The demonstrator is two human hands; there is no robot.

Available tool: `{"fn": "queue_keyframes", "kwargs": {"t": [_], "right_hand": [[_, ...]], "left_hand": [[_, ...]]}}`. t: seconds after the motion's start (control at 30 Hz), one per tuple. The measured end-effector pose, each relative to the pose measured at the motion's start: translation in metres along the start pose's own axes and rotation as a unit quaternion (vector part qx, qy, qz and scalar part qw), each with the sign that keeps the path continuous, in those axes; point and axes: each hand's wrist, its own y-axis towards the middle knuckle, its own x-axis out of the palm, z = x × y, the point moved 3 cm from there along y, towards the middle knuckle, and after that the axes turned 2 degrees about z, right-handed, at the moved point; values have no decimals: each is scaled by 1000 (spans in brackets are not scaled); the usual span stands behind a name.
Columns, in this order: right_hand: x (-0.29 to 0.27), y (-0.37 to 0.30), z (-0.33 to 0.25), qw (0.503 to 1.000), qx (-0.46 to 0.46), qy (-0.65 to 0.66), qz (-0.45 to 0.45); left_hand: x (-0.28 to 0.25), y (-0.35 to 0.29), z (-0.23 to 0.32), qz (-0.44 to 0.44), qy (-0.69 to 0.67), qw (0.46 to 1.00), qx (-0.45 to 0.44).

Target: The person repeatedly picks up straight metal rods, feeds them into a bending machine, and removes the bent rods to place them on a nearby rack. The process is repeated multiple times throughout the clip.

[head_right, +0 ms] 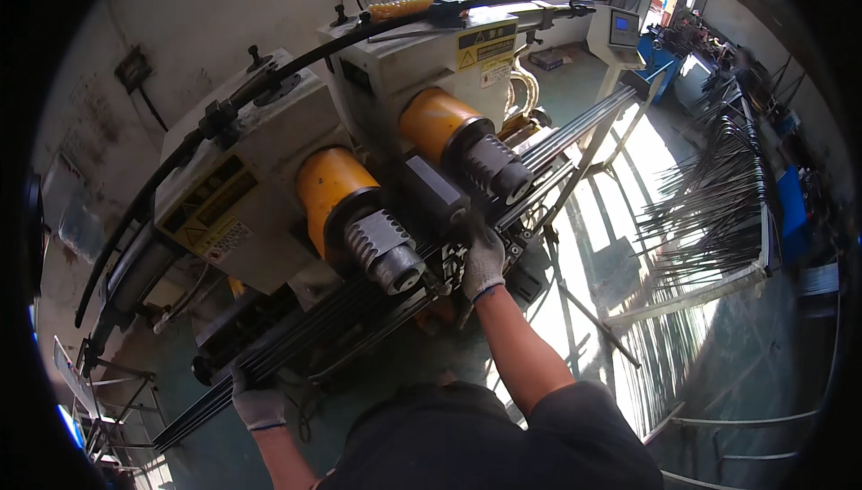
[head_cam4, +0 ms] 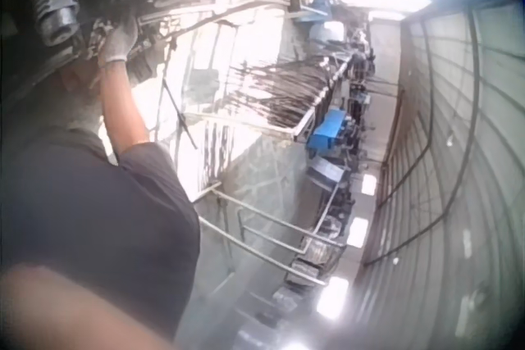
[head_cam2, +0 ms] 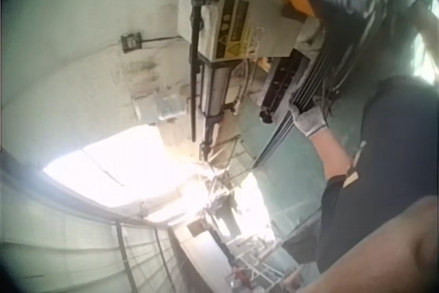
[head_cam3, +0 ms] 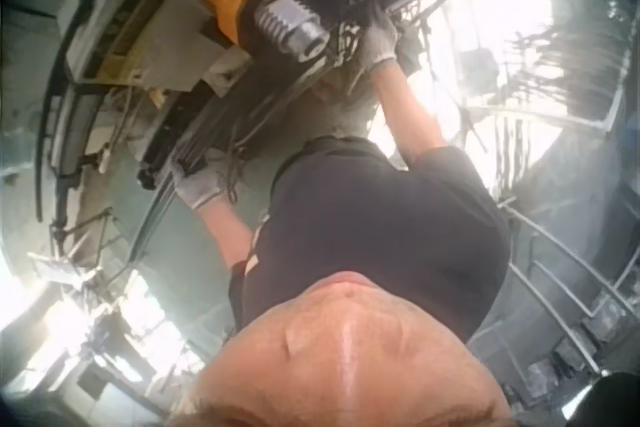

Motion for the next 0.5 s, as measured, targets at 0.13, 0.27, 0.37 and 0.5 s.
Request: {"fn": "queue_keyframes", "kwargs": {"t": [0.13, 0.27, 0.37, 0.5], "right_hand": [[-42, -5, 13, 999, -17, -25, 32], [-118, 8, 47, 992, 11, -101, 69], [-175, 11, 85, 990, 31, -136, -5], [-164, -50, 112, 959, 123, -255, -30]], "left_hand": [[-36, 3, 36, 80, -2, 995, 61], [-4, -3, 12, 86, -5, 995, 48], [17, -4, -9, 104, -14, 994, 35], [8, -19, -10, 149, -15, 987, 56]]}}
